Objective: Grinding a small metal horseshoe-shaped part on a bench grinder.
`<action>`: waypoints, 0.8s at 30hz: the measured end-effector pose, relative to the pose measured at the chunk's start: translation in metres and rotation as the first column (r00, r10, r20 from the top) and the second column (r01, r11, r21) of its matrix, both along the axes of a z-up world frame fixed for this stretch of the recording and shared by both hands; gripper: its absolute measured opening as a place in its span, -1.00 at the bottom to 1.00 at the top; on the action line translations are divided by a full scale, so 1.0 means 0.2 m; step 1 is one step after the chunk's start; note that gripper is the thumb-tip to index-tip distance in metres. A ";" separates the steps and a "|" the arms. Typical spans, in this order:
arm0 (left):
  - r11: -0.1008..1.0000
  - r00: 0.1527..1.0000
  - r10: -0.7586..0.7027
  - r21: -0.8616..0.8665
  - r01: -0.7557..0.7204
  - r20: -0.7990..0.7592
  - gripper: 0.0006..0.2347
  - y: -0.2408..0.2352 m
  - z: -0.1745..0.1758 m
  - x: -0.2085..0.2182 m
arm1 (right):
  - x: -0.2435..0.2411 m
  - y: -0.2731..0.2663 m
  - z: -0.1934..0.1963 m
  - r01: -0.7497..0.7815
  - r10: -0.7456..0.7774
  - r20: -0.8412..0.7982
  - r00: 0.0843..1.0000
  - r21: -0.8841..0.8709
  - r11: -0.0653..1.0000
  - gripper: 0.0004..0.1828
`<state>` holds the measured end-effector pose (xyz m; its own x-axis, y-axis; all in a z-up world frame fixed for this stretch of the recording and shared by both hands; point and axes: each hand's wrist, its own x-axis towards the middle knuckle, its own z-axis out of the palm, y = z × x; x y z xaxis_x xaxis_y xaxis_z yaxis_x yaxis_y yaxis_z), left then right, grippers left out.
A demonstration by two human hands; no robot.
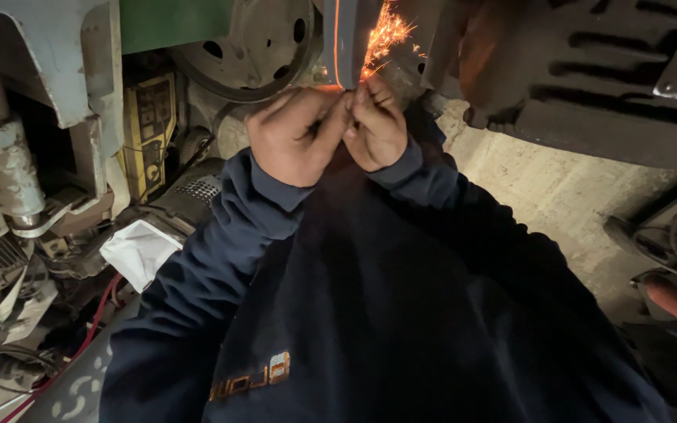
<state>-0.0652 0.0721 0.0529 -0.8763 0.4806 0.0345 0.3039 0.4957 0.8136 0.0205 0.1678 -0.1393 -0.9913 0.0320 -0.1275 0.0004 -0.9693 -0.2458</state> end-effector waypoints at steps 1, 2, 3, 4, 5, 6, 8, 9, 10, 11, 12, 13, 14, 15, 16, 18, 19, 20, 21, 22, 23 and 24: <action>1.000 1.000 0.001 -0.001 -0.001 0.001 -0.95 0.00 0.00 0.00 | -0.01 0.01 0.04 -0.001 0.001 0.001 1.000 -0.001 1.000 -0.84; 1.000 1.000 0.001 0.017 0.000 -0.003 -0.95 0.00 0.00 0.00 | -0.03 0.02 0.07 -0.006 0.007 0.040 0.999 -0.011 1.000 -0.81; 0.999 1.000 0.000 0.034 0.000 -0.007 -0.95 0.01 0.00 0.00 | -0.04 0.02 0.11 -0.011 0.013 0.078 0.997 -0.020 1.000 -0.74; 0.999 1.000 0.000 0.034 0.000 -0.006 -0.95 0.00 0.00 0.00 | -0.04 0.03 0.11 -0.011 0.013 0.079 0.997 -0.021 1.000 -0.74; 0.999 1.000 0.003 0.040 -0.004 0.014 -0.95 0.00 0.00 0.01 | -0.04 0.03 0.11 -0.014 0.013 0.066 0.998 0.023 1.000 -0.75; 0.999 0.999 0.005 0.048 -0.007 0.032 -0.94 0.00 0.00 0.00 | -0.04 0.03 0.11 -0.016 0.012 0.050 0.999 0.068 0.998 -0.74; 0.998 0.999 0.014 -0.059 -0.013 0.028 -0.91 -0.03 -0.06 0.01 | -0.04 0.03 0.09 -0.006 0.001 0.069 0.998 0.074 0.997 -0.77; 0.986 0.999 0.022 -0.166 -0.018 0.026 -0.83 -0.04 -0.08 0.02 | -0.03 0.03 0.08 0.003 -0.010 0.089 0.996 0.080 0.997 -0.79; 0.986 0.999 0.023 -0.165 -0.018 0.026 -0.83 -0.03 -0.05 0.01 | -0.03 0.04 0.09 0.002 -0.010 0.088 0.996 0.080 0.997 -0.79; 0.998 1.000 0.000 -0.068 0.001 0.023 -0.91 -0.02 -0.02 0.00 | -0.03 0.04 0.09 0.001 -0.005 0.063 0.998 0.074 0.997 -0.81; 0.999 1.000 -0.022 0.030 0.022 0.020 -0.95 0.00 0.01 0.00 | -0.03 0.04 0.10 -0.002 -0.001 0.039 0.999 0.068 0.998 -0.84; 0.999 1.000 -0.022 0.030 0.021 0.020 -0.95 -0.01 0.01 0.00 | -0.03 0.05 0.10 -0.002 0.000 0.039 0.999 0.068 0.998 -0.84; 0.999 1.000 -0.017 0.051 0.017 0.012 -0.95 -0.01 0.00 0.01 | -0.03 0.05 0.10 0.007 -0.010 0.032 0.999 0.099 0.995 -0.82; 0.997 1.000 -0.013 0.072 0.012 0.004 -0.95 -0.01 0.00 0.01 | -0.03 0.05 0.09 0.016 -0.020 0.024 1.000 0.129 0.992 -0.80; 0.997 1.000 -0.012 0.072 0.012 0.003 -0.95 -0.01 0.00 0.01 | -0.03 0.06 0.10 0.016 -0.020 0.024 1.000 0.129 0.991 -0.80; 0.999 1.000 0.013 -0.032 -0.012 0.023 -0.95 -0.01 0.01 0.00 | -0.04 0.07 0.12 -0.016 -0.002 0.116 0.993 0.160 0.987 -0.75; 0.999 1.000 0.012 -0.032 -0.012 0.022 -0.95 -0.01 0.00 0.01 | -0.03 0.07 0.09 -0.016 -0.003 0.116 0.993 0.160 0.987 -0.75; 1.000 1.000 0.010 -0.007 -0.010 0.004 -0.95 0.00 0.00 0.01 | -0.02 0.07 0.05 -0.018 0.000 0.149 0.989 0.115 0.993 -0.75; 1.000 1.000 0.008 0.018 -0.008 -0.015 -0.95 0.00 -0.01 0.01 | -0.01 0.06 0.02 -0.017 0.004 0.182 0.983 0.070 0.997 -0.73; 1.000 1.000 0.008 0.018 -0.007 -0.014 -0.95 0.00 0.00 0.01 | -0.02 0.07 0.05 -0.017 0.004 0.183 0.983 0.069 0.997 -0.73; 1.000 1.000 0.013 0.002 -0.013 -0.005 -0.95 0.00 0.01 0.00 | -0.03 0.08 0.09 -0.023 0.007 0.183 0.983 0.088 0.996 -0.72; 1.000 1.000 0.019 -0.012 -0.019 0.004 -0.94 0.01 0.02 0.00 | -0.04 0.09 0.12 -0.030 0.010 0.181 0.983 0.106 0.994 -0.70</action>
<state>-0.0649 0.0733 0.0567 -0.8855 0.4639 0.0255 0.2912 0.5115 0.8084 0.0126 0.1861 -0.1149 -0.9530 0.0358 -0.3009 0.0732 -0.9364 -0.3433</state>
